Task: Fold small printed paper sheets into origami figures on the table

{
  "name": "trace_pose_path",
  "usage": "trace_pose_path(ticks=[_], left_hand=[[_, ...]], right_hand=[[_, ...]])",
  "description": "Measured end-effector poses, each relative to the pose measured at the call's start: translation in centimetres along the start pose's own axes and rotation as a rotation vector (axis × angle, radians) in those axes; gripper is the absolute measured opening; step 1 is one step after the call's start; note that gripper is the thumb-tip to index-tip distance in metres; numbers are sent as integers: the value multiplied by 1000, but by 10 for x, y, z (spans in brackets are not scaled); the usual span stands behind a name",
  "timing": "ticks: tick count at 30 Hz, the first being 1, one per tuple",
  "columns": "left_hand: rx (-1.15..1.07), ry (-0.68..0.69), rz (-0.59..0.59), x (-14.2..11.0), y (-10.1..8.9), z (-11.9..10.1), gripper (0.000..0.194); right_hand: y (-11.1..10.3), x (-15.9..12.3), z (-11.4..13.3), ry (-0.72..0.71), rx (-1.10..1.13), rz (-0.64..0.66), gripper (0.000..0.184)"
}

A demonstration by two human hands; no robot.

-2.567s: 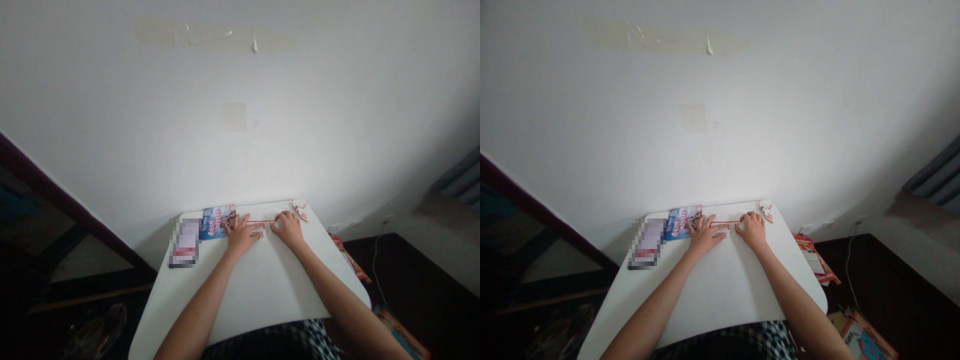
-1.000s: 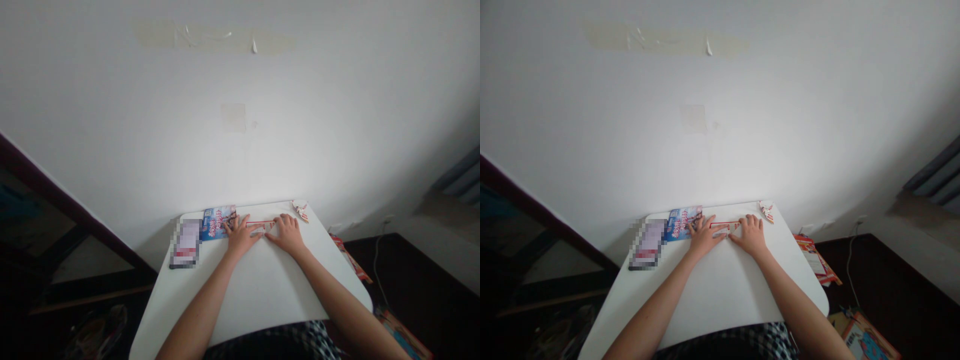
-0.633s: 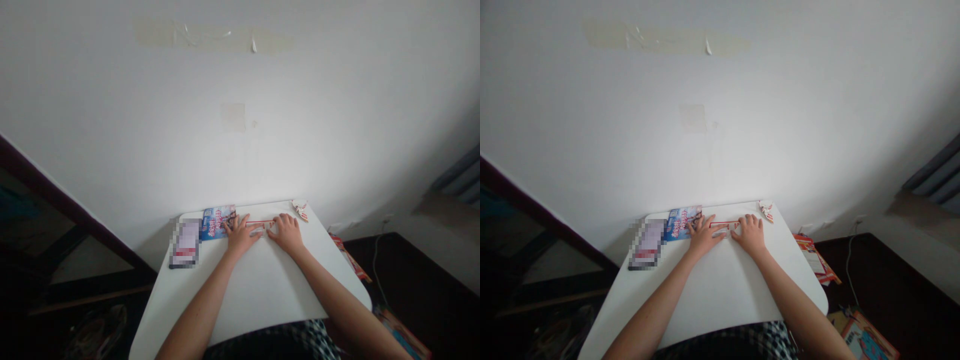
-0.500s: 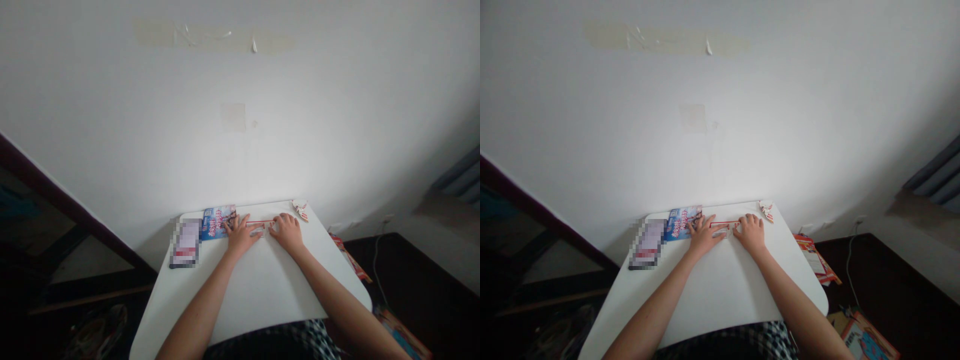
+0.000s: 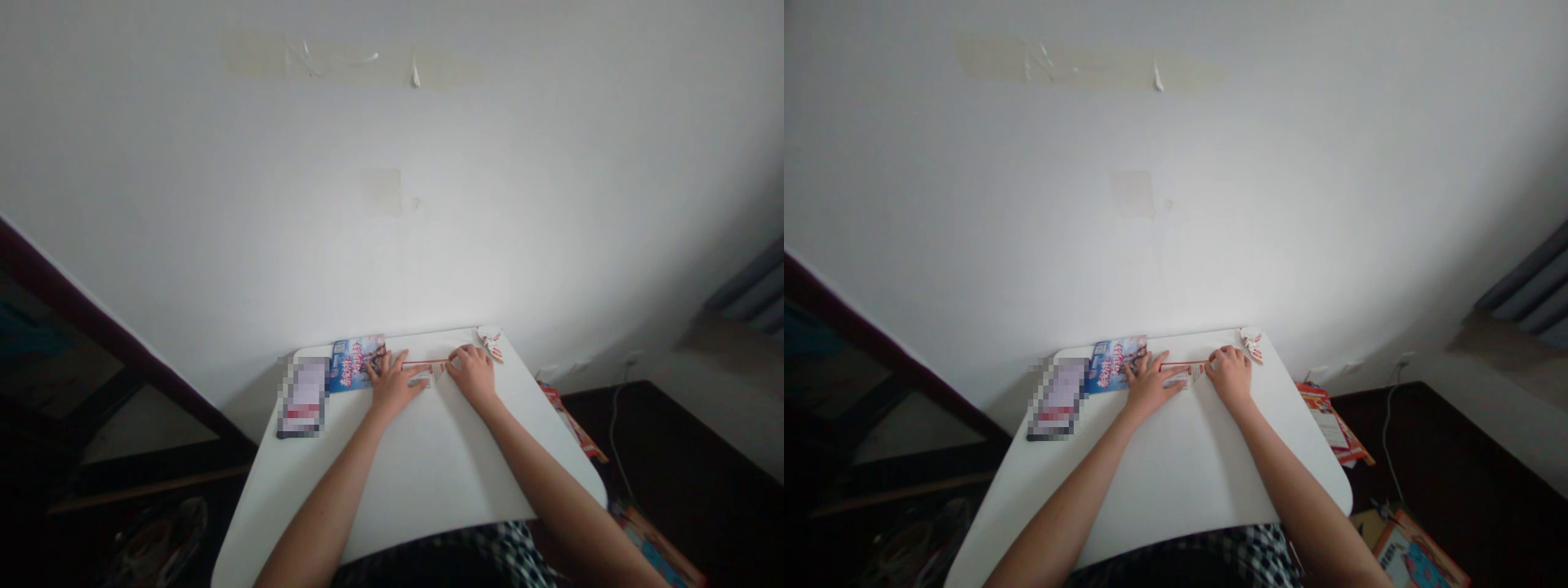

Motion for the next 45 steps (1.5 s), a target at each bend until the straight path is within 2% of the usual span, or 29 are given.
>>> trace_pose_path(ticks=[7,17,25,33,41,45], left_hand=[[-1,-5,5,0,-1,0,39],[12,30,10,-4,-4,-3,41],[-93,125,97,-5,-7,-3,70],[-158,84,51,-4,-12,-1,53],[-175,97,-5,-6,-12,-2,44],[-180,100,-24,-6,-10,-2,42]], right_hand=[[3,8,-6,26,-33,-43,21],[6,8,-10,33,33,-37,23],[11,9,-13,-26,70,-8,29],[12,5,-11,-81,100,8,31],[12,-1,0,-273,218,84,42],[11,-2,1,-302,249,69,32]])
Point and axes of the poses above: each hand's wrist, its own x-axis towards the middle knuckle, its own y-axis out of the palm, z = x × y, the point moved 6 cm from there along x, towards the middle knuckle, and after that the axes turned 6 degrees about -z, right-handed, at the moved point
